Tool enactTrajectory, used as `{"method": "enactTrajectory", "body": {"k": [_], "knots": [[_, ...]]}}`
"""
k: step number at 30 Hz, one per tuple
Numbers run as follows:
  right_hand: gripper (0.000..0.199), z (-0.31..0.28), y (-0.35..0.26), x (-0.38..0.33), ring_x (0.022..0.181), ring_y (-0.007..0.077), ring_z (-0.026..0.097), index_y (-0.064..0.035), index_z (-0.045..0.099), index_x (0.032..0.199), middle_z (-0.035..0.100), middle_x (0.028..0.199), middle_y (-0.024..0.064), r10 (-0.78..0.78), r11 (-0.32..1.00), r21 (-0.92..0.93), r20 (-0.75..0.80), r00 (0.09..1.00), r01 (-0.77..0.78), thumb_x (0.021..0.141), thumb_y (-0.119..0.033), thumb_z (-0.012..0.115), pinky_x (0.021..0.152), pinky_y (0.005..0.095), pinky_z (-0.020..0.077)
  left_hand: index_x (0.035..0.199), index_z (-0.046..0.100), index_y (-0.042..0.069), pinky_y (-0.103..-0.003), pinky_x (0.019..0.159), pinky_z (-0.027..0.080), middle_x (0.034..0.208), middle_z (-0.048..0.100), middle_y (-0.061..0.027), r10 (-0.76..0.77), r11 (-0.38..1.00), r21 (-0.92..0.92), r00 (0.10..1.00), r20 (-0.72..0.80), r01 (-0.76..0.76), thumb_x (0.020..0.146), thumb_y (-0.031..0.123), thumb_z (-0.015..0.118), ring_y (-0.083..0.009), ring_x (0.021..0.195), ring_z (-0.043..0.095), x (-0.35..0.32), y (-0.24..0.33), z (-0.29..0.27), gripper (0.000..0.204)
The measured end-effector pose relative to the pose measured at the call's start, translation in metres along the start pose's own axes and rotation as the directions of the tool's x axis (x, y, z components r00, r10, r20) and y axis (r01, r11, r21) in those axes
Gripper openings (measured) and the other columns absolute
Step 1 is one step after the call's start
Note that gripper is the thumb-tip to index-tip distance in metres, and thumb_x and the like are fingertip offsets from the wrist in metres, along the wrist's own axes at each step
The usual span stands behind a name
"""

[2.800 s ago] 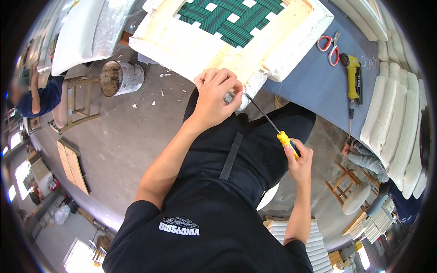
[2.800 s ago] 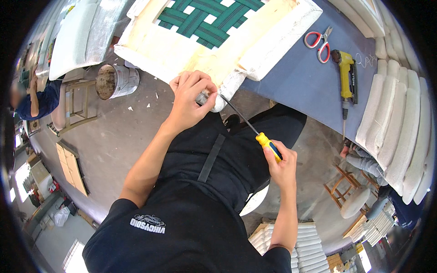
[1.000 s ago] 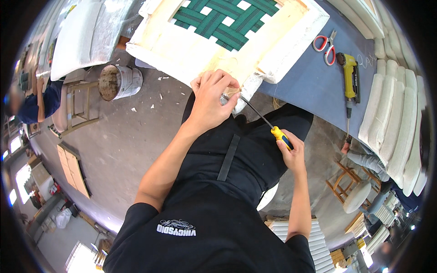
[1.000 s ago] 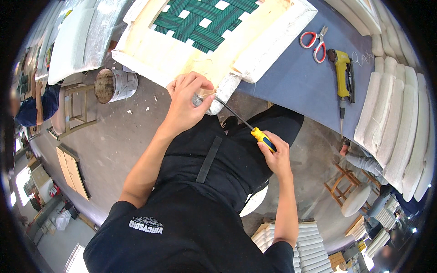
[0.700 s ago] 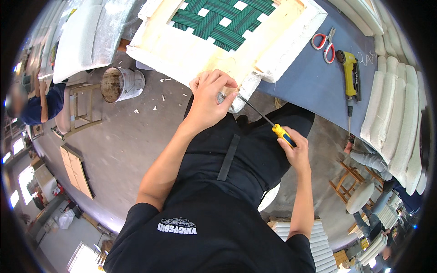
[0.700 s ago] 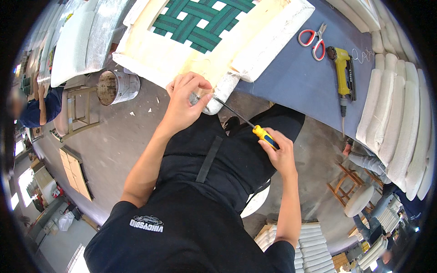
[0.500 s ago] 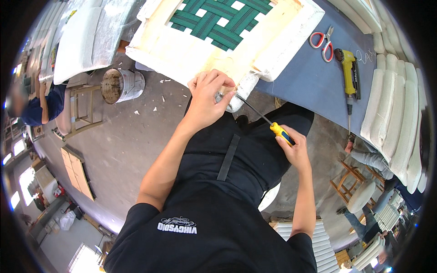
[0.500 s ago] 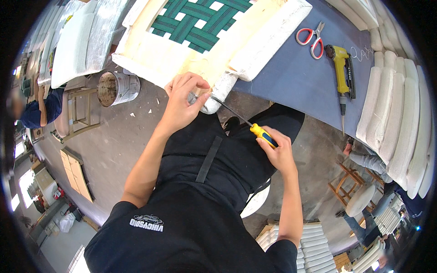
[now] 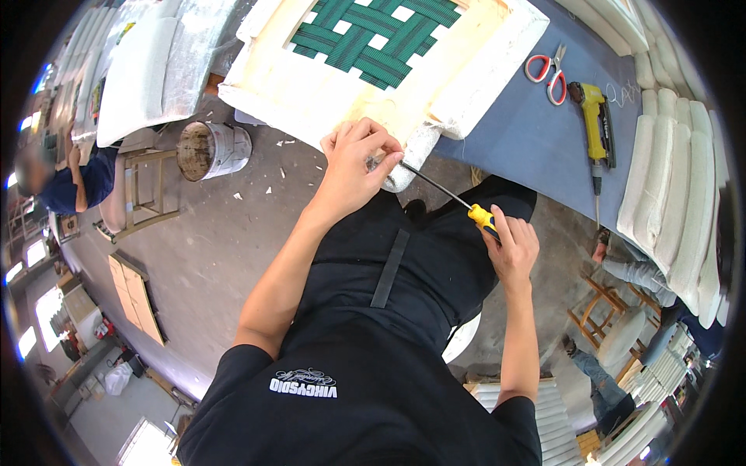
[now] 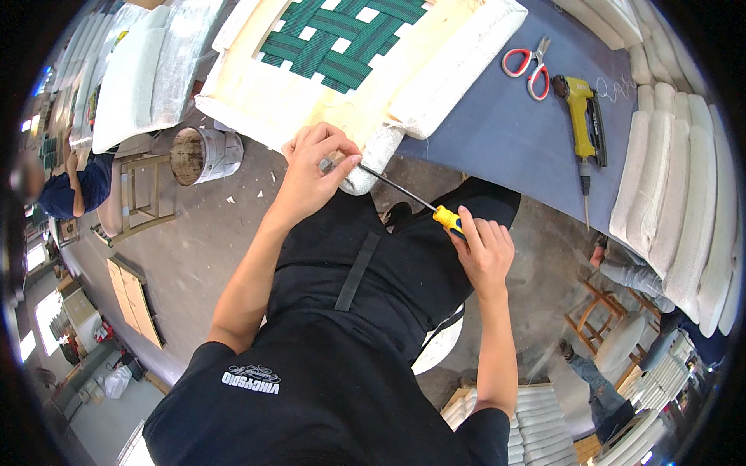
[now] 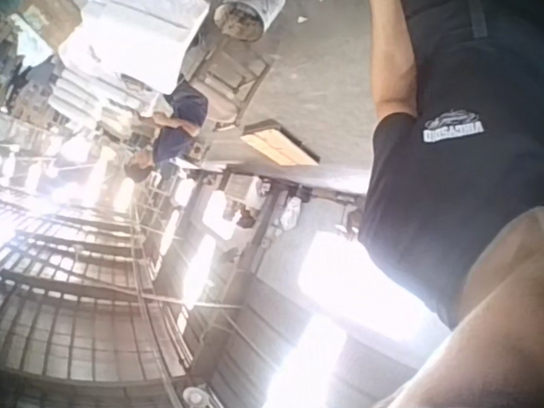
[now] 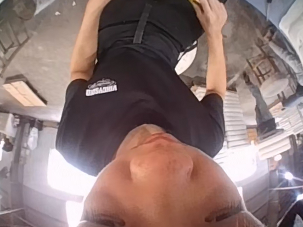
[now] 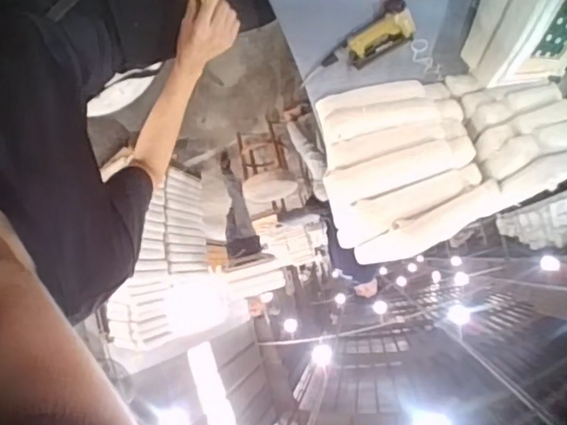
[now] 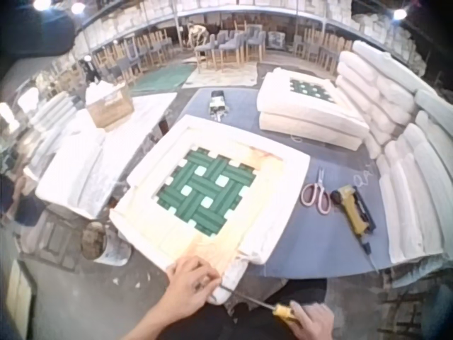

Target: The person staples white fabric onto the underside of a cushion frame with a green woven seat. They repeatedly pull the fabric taut, use a staple gun to secure it, and trim excess material with a utility knife. The person rotates the cushion to work on different sides and continues stapling until the fabric is secured.

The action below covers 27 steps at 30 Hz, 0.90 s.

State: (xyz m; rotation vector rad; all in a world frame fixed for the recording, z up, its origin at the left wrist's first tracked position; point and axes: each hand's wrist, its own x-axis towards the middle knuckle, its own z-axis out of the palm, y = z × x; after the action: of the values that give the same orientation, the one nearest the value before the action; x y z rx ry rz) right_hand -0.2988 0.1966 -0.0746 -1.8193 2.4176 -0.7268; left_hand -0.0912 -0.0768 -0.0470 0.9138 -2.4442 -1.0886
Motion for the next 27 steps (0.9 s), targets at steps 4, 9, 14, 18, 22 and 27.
{"method": "enactTrajectory", "body": {"k": [4,9,14,18,22,27], "knots": [[0.046,-0.005,-0.008,0.004,0.081,0.0299,0.066,-0.0049,0.073,0.126,0.066,0.092,0.0126,0.13,0.97,0.191,0.108,0.986,-0.149,0.085,-0.018,0.09,0.076,0.0381,0.0526,0.098,0.078,0.015,-0.041,0.106,0.026,0.108,0.064,0.0052,0.018,1.0,0.007,1.0,-0.018,-0.017,0.096,0.025,0.081,-0.0166,0.11,0.056,0.0,0.001,0.001,0.01],[0.033,-0.023,-0.007,0.01,0.092,0.0275,0.07,-0.0003,0.07,0.126,0.072,0.102,0.0136,0.187,0.68,0.568,0.478,0.858,-0.464,0.099,-0.019,0.077,0.086,0.0321,0.0536,0.093,0.08,0.014,-0.042,0.103,0.027,0.096,0.066,0.0043,-0.03,0.998,0.062,0.994,0.103,0.024,0.095,0.025,0.081,-0.0175,0.106,0.057,0.01,0.012,-0.01,0.011],[0.035,-0.03,0.004,0.011,0.079,0.0183,0.072,-0.0029,0.063,0.124,0.073,0.103,0.0132,0.096,-0.08,0.61,0.792,0.603,-0.788,0.109,-0.035,0.064,0.064,0.0279,0.0556,0.088,0.079,0.011,-0.043,0.1,0.028,0.087,0.067,0.0023,-0.109,0.991,0.091,0.981,0.16,0.095,0.092,0.023,0.08,-0.0181,0.101,0.058,0.02,0.019,-0.01,0.012],[0.033,-0.042,-0.002,0.028,0.048,0.0124,0.058,-0.0024,0.059,0.131,0.073,0.092,0.0128,-0.012,-0.164,0.481,0.872,0.489,-0.861,0.115,-0.031,0.055,0.043,0.021,0.0429,0.085,0.076,0.01,-0.044,0.1,0.029,0.087,0.068,0.0001,-0.152,0.978,0.168,0.971,0.182,0.121,0.087,0.02,0.078,-0.0188,0.1,0.059,0.028,0.029,-0.009,0.011],[0.032,-0.044,-0.012,0.02,0.054,0.0077,0.058,-0.003,0.066,0.138,0.074,0.088,0.0059,0.1,0.263,0.568,0.788,0.607,-0.78,0.115,-0.024,0.056,0.049,0.0243,0.0423,0.084,0.075,0.008,-0.044,0.101,0.03,0.086,0.068,-0.0018,-0.188,0.962,0.241,0.952,0.241,0.129,0.084,0.018,0.075,-0.0197,0.1,0.06,0.037,0.034,-0.01,0.01],[0.034,-0.036,-0.029,0.007,0.075,0.0211,0.071,-0.0014,0.067,0.139,0.077,0.098,0.012,0.128,0.694,0.592,0.46,0.879,-0.41,0.108,-0.017,0.066,0.067,0.0343,0.0543,0.085,0.075,0.008,-0.046,0.103,0.033,0.086,0.067,-0.0018,-0.214,0.963,0.228,0.928,0.306,0.146,0.088,0.019,0.074,-0.0201,0.103,0.061,0.045,0.032,-0.013,0.011]]}}
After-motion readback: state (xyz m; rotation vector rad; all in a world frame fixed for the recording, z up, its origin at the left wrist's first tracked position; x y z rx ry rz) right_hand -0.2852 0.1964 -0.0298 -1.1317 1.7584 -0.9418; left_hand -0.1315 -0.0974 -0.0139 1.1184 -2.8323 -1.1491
